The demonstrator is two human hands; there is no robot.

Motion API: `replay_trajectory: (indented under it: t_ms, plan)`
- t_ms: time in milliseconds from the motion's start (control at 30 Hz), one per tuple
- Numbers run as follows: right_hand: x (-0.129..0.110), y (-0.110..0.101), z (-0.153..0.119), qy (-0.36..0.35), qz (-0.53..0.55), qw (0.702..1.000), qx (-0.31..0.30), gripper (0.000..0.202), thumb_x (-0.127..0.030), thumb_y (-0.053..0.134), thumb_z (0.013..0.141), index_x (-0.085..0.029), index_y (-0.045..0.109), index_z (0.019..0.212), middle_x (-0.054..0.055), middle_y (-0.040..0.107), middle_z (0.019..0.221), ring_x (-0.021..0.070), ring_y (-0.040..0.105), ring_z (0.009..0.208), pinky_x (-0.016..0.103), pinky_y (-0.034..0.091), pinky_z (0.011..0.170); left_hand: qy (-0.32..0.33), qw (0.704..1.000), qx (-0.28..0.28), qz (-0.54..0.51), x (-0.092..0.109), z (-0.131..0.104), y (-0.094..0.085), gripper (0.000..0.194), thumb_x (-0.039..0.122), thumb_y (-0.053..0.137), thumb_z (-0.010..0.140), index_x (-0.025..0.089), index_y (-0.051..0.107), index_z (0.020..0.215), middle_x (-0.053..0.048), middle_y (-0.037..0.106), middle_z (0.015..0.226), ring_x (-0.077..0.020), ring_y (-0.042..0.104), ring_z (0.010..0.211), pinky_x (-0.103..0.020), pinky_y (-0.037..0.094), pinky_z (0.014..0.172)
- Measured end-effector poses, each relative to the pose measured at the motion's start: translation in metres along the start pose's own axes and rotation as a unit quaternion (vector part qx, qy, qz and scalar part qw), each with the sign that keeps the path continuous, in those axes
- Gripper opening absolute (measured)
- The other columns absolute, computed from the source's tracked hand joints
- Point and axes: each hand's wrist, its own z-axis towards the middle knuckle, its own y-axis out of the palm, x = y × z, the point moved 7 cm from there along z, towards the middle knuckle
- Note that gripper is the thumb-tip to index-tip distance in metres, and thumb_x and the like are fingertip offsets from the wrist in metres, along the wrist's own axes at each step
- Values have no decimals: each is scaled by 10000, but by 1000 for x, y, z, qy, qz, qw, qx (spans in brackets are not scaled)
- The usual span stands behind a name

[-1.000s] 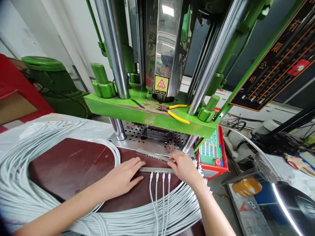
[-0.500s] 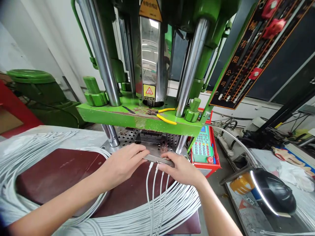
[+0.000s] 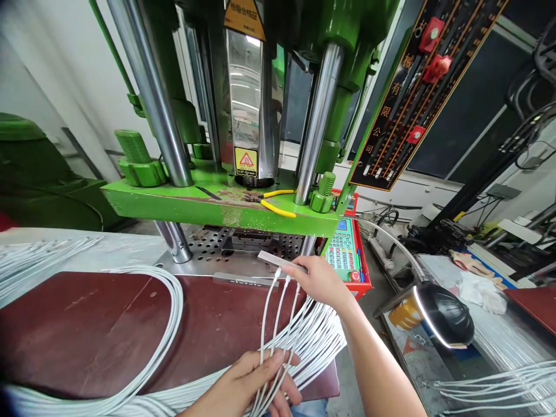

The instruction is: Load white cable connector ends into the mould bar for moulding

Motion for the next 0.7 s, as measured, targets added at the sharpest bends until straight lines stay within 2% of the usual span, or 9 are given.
replay_trajectory:
  t_ms: [133, 233, 367, 567, 700]
  plan:
    - [-2, 7, -1, -18, 15, 999, -38, 405, -482, 442, 954, -186, 649, 771, -39, 545, 632, 110, 479, 593, 225, 288, 545, -46, 994, -24, -93, -11, -7, -8, 716, 693, 665, 625, 89, 639, 1007, -157, 713, 835, -132, 557, 596, -227, 317, 555]
    - [-7, 13, 1, -27, 8, 998, -52, 381, -467, 467, 948, -188, 678, 795, -22, 592, 651, 126, 521, 629, 227, 306, 566, -25, 995, -17, -94, -7, -7, -7, 634, 622, 724, 625, 124, 642, 1008, -96, 703, 789, -106, 506, 569, -220, 279, 535]
    - [-13, 22, 5, -32, -4, 998, -63, 393, -465, 462, 950, -183, 682, 786, -5, 624, 670, 139, 547, 640, 232, 324, 572, 2, 999, -3, -54, -3, 0, -4, 577, 663, 649, 674, 150, 625, 937, -9, 615, 613, -84, 393, 453, -227, 195, 459]
    - [-9, 35, 10, -29, -12, 996, -79, 407, -483, 446, 947, -190, 687, 800, 7, 637, 677, 160, 575, 657, 240, 358, 591, -3, 998, -3, -58, -9, 6, -18, 614, 725, 654, 599, 144, 588, 785, -2, 566, 627, -69, 379, 474, -233, 196, 489]
    - [-7, 41, 23, -20, -7, 997, -80, 280, -449, 565, 876, -216, 651, 1004, 19, 677, 871, 195, 601, 790, 261, 404, 677, -8, 999, 28, -44, -12, 13, -33, 656, 761, 658, 530, 150, 580, 756, -4, 582, 587, -76, 389, 458, -230, 217, 474]
